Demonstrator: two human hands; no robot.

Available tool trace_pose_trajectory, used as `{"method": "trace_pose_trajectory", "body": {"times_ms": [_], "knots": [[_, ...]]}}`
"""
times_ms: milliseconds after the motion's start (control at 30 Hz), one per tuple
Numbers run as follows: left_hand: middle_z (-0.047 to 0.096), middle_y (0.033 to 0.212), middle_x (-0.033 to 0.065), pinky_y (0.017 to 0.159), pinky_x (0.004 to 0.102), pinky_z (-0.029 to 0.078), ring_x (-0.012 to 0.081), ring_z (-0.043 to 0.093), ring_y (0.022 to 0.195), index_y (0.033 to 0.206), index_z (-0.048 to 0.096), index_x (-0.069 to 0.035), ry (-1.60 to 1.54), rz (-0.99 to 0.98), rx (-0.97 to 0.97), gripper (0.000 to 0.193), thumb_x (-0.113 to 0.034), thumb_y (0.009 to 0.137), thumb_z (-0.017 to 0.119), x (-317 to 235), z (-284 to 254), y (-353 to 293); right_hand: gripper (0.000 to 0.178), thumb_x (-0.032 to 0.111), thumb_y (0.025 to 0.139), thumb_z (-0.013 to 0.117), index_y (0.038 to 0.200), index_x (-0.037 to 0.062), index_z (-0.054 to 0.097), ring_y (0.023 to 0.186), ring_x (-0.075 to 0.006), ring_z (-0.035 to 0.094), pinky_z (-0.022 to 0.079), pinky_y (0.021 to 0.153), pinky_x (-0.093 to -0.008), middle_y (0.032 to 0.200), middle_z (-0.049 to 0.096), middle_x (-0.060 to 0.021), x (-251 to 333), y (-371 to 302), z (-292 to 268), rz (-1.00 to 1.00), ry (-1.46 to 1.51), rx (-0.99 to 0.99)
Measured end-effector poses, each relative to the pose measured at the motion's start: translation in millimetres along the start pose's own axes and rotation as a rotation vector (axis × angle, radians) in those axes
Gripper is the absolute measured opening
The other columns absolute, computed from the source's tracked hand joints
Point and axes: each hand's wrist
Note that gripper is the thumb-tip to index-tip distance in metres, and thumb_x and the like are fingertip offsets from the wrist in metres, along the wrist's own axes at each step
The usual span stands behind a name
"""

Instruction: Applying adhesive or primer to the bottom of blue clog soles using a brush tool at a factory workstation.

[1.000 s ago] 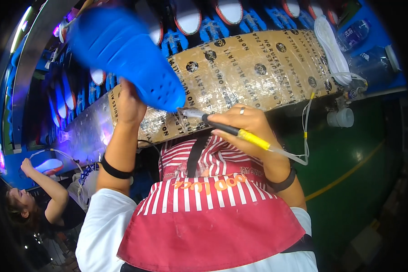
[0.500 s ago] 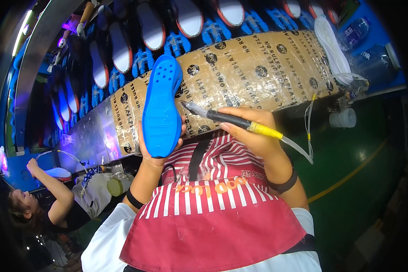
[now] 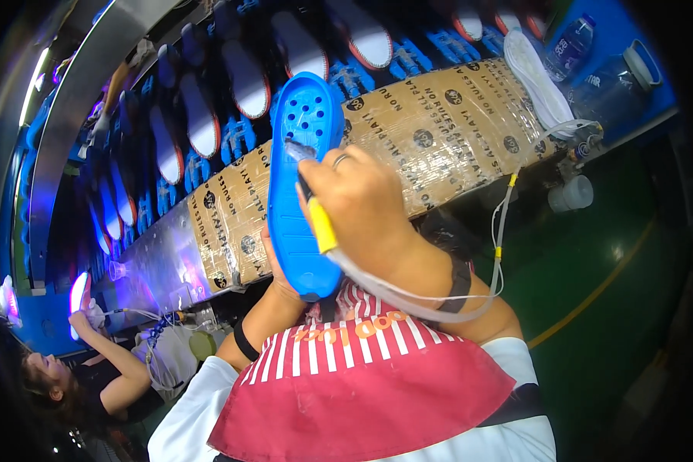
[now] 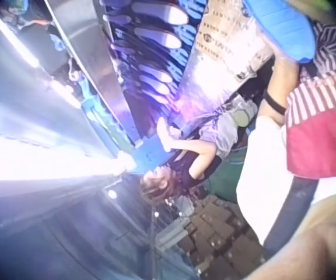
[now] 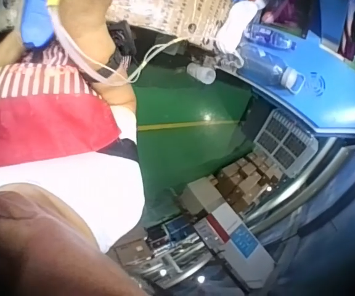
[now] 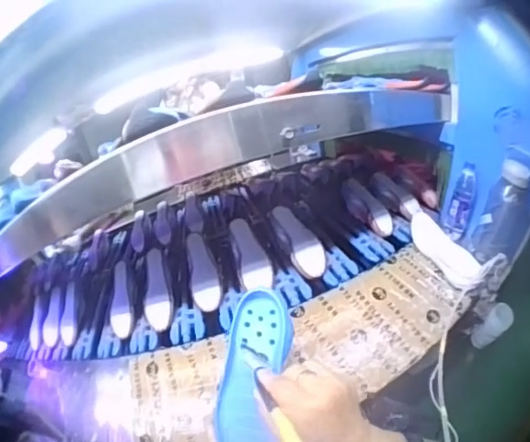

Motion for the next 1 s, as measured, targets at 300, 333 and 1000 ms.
{"method": "trace_pose_trajectory", "body": {"times_ms": [300, 333, 1000], "knots": [[0.046, 0.131, 0.0133, 0.101, 0.0439, 0.038, 0.028, 0.049, 0.117, 0.134, 0.038, -0.012, 0.434, 0.198, -0.079, 0.079, -0.069, 0.08, 0.036, -12, -17, 7, 0.028, 0.0, 0.064, 0.07, 0.091, 0.0002, 0.064, 0.06, -0.0246, 0.058, 0.047, 0.055, -0.0319, 0.071, 0.062, -0.0098, 17, -14, 12, -0.119, 0.469, -0.001], [0.046, 0.131, 0.0131, 0.101, 0.044, 0.038, 0.0282, 0.049, 0.117, 0.135, 0.038, -0.013, 0.332, 0.199, -0.003, 0.079, -0.069, 0.08, 0.036, -13, -16, 7, 0.028, 0.0, 0.064, 0.07, 0.091, 0.0002, 0.064, 0.06, -0.0246, 0.058, 0.047, 0.055, -0.0319, 0.071, 0.062, -0.0098, 14, -15, 13, -0.121, 0.472, 0.0], [0.044, 0.126, 0.0265, 0.084, 0.0514, 0.048, 0.0419, 0.05, 0.108, 0.137, 0.028, -0.005, 0.492, 0.163, 0.08, 0.099, -0.072, 0.068, 0.053, -31, 23, 28, 0.025, 0.012, 0.066, 0.073, 0.09, 0.0061, 0.066, 0.067, -0.0264, 0.059, 0.047, 0.059, -0.0333, 0.071, 0.06, -0.009, 3, -41, 12, -0.173, 0.69, 0.299]]}}
Point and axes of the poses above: each hand's wrist, its own y-axis towards the middle knuckle, its own z-axis out of the palm, x = y × z
